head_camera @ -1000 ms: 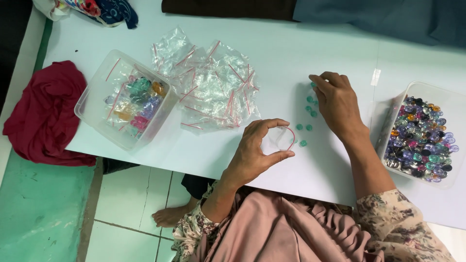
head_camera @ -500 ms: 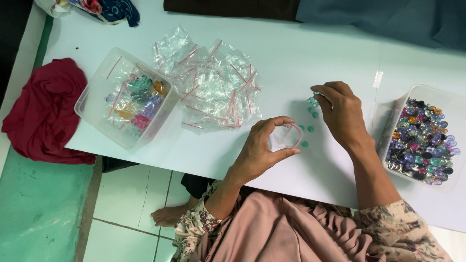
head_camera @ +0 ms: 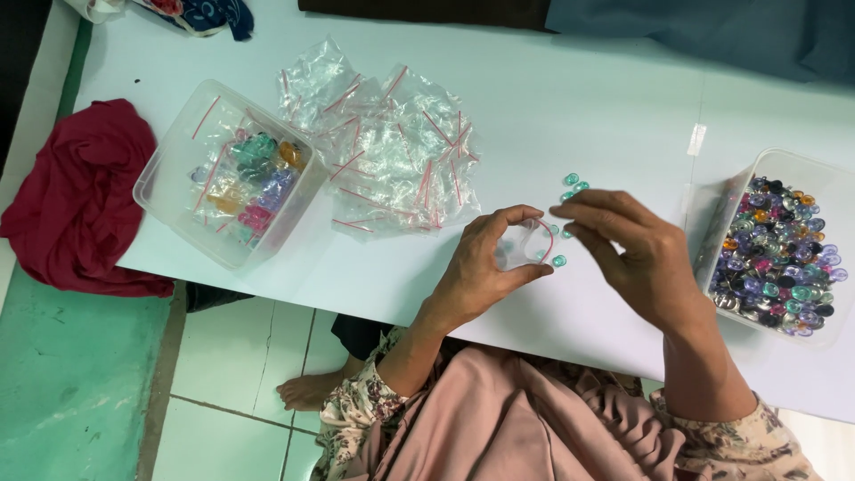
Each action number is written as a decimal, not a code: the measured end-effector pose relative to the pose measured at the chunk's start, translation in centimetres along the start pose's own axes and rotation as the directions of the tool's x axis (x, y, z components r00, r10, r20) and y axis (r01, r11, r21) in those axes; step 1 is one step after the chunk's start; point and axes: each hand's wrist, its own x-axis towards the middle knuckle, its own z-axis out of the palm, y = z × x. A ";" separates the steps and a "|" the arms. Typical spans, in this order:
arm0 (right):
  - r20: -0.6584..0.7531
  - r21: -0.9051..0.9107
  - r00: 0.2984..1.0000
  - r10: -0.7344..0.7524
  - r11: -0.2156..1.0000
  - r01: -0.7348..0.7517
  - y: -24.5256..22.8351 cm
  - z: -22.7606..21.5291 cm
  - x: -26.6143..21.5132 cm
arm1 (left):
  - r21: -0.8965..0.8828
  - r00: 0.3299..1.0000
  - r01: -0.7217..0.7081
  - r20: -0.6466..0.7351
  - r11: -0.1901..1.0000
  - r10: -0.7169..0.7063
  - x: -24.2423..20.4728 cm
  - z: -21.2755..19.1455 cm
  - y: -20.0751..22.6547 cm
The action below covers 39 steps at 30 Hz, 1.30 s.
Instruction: Sorting colored buttons from a mixed container and packing them into small plastic bags.
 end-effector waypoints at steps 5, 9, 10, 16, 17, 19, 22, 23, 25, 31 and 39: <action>-0.062 -0.225 0.998 -0.026 0.974 0.012 6.2 1.2 0.8 | 0.033 0.992 0.123 0.021 0.992 -0.124 -0.1 0.1 0.3; -0.050 -0.327 0.994 0.099 0.939 -0.110 9.2 3.2 1.6 | -0.004 0.999 0.041 0.018 0.999 -0.041 -0.2 0.1 -0.3; -0.051 -0.327 0.994 0.099 0.938 -0.111 9.2 3.4 1.6 | -0.004 0.999 0.041 0.018 0.999 -0.041 -0.2 0.0 -0.3; 0.017 -0.401 0.985 0.173 0.904 -0.152 9.3 4.4 1.8 | -0.010 0.998 0.057 0.029 0.998 -0.057 -0.1 0.0 -0.4; 0.024 -0.415 0.984 0.176 0.897 -0.150 9.4 4.5 1.7 | -0.014 0.997 0.065 0.032 0.998 -0.065 -0.1 0.0 -0.3; 0.032 -0.429 0.984 0.178 0.891 -0.147 9.5 4.7 1.8 | -0.017 0.997 0.075 0.033 0.997 -0.074 -0.1 0.0 -0.2; 0.027 -0.440 0.988 0.150 0.889 -0.123 9.7 4.8 1.6 | -0.015 0.997 0.072 0.040 0.997 -0.071 -0.1 0.0 -0.3; 0.024 -0.447 0.988 0.153 0.886 -0.126 9.7 4.9 1.6 | -0.014 0.997 0.067 0.038 0.998 -0.067 -0.2 0.0 -0.4; 0.023 -0.452 0.988 0.155 0.883 -0.127 9.8 5.0 1.4 | -0.012 0.997 0.064 0.035 0.998 -0.064 -0.3 0.1 -0.4; -0.016 -0.358 0.989 0.150 0.922 -0.146 10.1 4.8 0.9 | 0.008 0.998 0.055 0.032 0.998 -0.055 -0.4 0.0 -0.4; -0.066 0.062 0.993 0.100 0.993 -0.096 5.5 3.0 0.0 | 0.009 0.999 0.036 0.022 0.999 -0.036 -0.5 0.2 -0.3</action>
